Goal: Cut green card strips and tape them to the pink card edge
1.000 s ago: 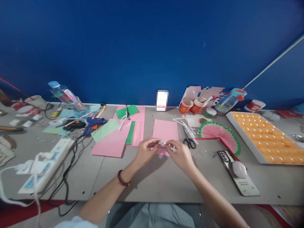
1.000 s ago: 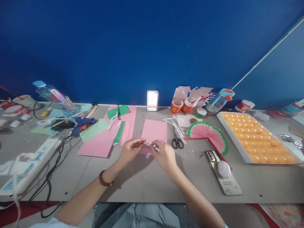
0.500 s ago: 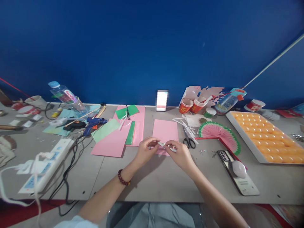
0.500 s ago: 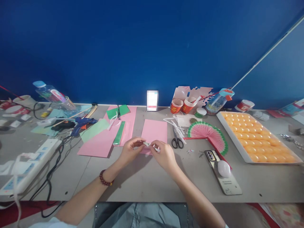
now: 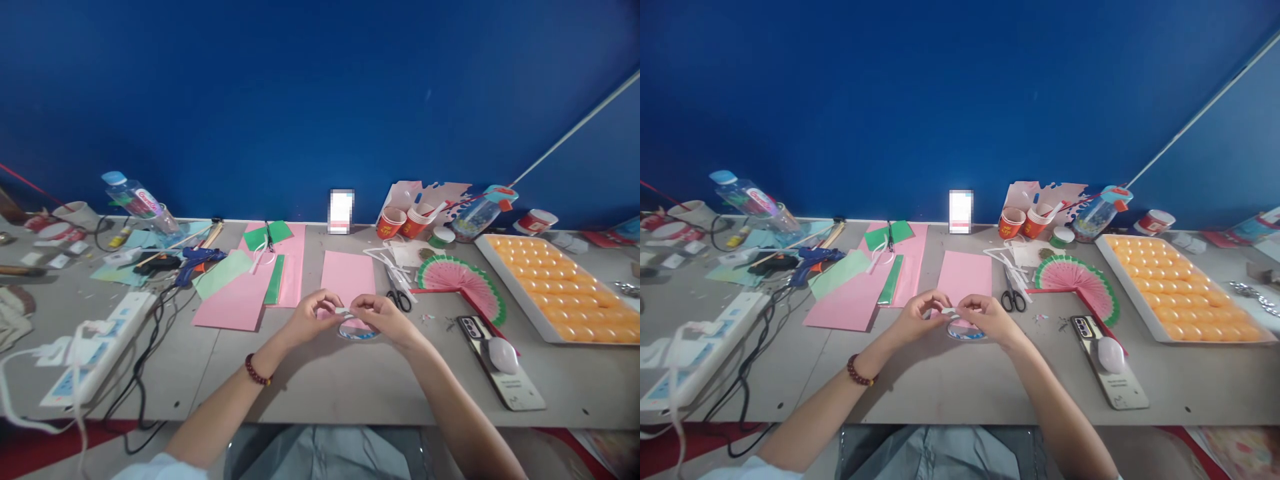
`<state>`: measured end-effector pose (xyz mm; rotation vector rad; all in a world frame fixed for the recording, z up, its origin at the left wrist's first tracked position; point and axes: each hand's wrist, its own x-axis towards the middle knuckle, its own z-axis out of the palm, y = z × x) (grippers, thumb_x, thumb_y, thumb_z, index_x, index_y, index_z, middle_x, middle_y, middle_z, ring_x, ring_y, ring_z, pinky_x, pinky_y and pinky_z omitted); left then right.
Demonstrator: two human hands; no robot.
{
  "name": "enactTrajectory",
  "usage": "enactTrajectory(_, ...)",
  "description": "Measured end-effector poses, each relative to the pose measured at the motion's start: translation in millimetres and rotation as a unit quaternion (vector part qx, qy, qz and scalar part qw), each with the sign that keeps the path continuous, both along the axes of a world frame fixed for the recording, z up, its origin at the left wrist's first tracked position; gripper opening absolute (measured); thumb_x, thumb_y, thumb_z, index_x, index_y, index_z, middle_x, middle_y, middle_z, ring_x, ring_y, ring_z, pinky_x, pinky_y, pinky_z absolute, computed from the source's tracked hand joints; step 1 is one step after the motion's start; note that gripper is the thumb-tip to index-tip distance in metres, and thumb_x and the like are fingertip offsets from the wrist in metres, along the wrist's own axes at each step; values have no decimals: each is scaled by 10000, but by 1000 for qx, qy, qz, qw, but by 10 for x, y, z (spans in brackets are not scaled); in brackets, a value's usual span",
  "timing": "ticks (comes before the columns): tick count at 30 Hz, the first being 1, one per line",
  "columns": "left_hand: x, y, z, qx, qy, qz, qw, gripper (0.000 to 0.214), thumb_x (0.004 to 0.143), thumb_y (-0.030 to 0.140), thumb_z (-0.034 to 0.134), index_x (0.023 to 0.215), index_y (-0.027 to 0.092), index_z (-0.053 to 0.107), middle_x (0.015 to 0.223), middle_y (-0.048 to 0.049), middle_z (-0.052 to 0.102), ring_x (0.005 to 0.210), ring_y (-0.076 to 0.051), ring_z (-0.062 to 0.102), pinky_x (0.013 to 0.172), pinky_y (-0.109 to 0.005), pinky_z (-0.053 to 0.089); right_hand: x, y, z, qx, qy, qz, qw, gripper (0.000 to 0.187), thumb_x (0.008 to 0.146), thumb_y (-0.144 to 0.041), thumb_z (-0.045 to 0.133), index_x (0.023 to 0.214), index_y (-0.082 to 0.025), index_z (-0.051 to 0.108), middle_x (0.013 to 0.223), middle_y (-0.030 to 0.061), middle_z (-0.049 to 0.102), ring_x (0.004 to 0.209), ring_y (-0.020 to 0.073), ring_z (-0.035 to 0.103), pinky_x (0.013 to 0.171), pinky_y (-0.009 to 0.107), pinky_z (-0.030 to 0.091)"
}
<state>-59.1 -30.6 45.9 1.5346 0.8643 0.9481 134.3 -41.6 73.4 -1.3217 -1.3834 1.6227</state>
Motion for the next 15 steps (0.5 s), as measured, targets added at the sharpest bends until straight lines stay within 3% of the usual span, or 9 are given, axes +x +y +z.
enactTrajectory(5, 29, -4, -49, -61, -108, -24, 992, 242, 722, 301, 742, 864, 175, 592, 905, -50, 622, 885, -161, 590, 795, -278, 446, 9, -6, -76, -45, 70, 32, 996, 351, 722, -493, 686, 778, -156, 605, 511, -78, 418, 422, 33, 250, 421, 205, 151)
enactTrajectory(11, 56, -14, -66, -64, -114, 16, 991, 258, 703, 303, 738, 889, 180, 608, 857, -30, 602, 820, -143, 567, 748, -258, 445, -29, -14, -64, -69, 93, 30, 993, 361, 701, -492, 705, 776, -162, 580, 515, -83, 429, 404, 19, 228, 416, 198, 131)
enactTrajectory(15, 82, -42, -46, -63, -72, 77, 992, 177, 721, 292, 691, 834, 174, 622, 809, -28, 609, 759, -144, 563, 683, -254, 450, -44, -12, -66, -71, 104, 14, 992, 356, 718, -495, 693, 778, -167, 568, 488, -103, 359, 396, 18, 193, 409, 198, 115)
